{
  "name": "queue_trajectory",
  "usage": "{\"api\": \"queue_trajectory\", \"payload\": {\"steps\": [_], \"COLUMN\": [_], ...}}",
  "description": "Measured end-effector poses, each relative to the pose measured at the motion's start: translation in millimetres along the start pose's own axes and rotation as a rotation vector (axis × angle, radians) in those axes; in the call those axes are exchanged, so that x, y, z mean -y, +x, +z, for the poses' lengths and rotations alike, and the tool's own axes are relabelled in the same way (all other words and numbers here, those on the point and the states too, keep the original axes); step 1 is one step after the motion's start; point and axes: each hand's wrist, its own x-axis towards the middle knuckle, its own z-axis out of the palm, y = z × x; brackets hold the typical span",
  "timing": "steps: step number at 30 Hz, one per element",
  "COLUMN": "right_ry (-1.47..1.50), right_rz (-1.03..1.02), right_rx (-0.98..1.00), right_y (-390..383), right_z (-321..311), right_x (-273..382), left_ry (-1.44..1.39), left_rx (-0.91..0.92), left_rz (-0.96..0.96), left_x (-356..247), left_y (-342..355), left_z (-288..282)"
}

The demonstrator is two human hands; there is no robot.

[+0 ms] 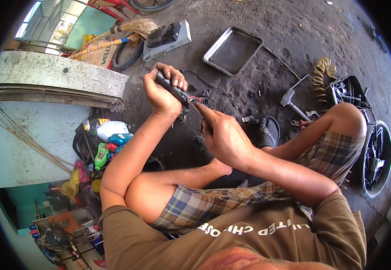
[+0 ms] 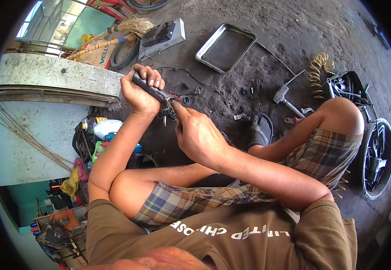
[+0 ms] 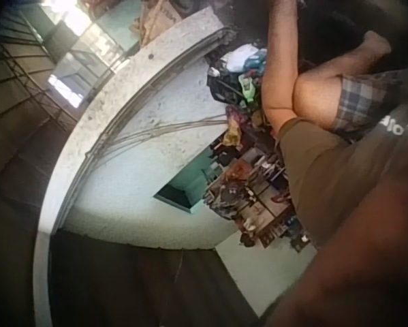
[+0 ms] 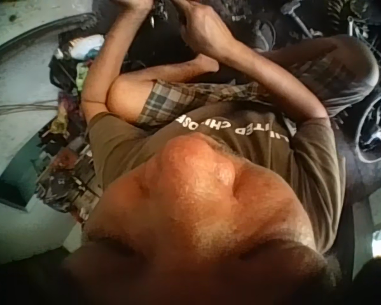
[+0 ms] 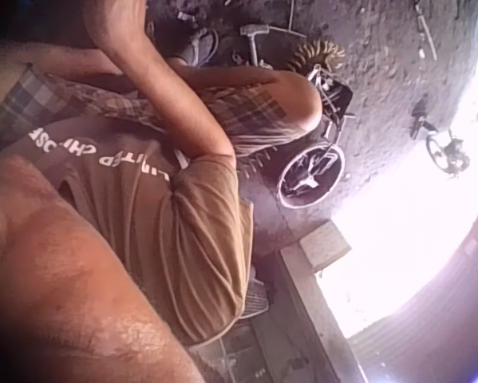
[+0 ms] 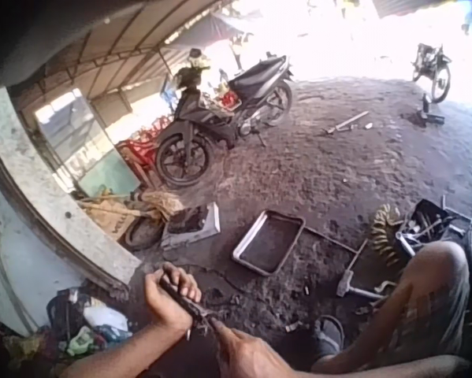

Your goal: The person sits on the floor and uses pliers to strip the insulation from the ends of wires attached to a black cylindrical electronic component. They repeatedly adjust their grip and the position of the component while working on the wires.

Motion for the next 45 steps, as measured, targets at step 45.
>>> {"api": "queue_trajectory", "payload": {"steps": [45], "right_ry": [-0.414], "right_rz": [0.12], "right_rx": [-0.032], "right_y": [33.1], "right_z": [-65.5], "right_x": [-3.6], "left_ry": [0.814], "left_rx": [0.541], "left_rz": [-0.352], "left_x": [-4.3], "left_y": [-16.4], "left_z": [7.2]}}
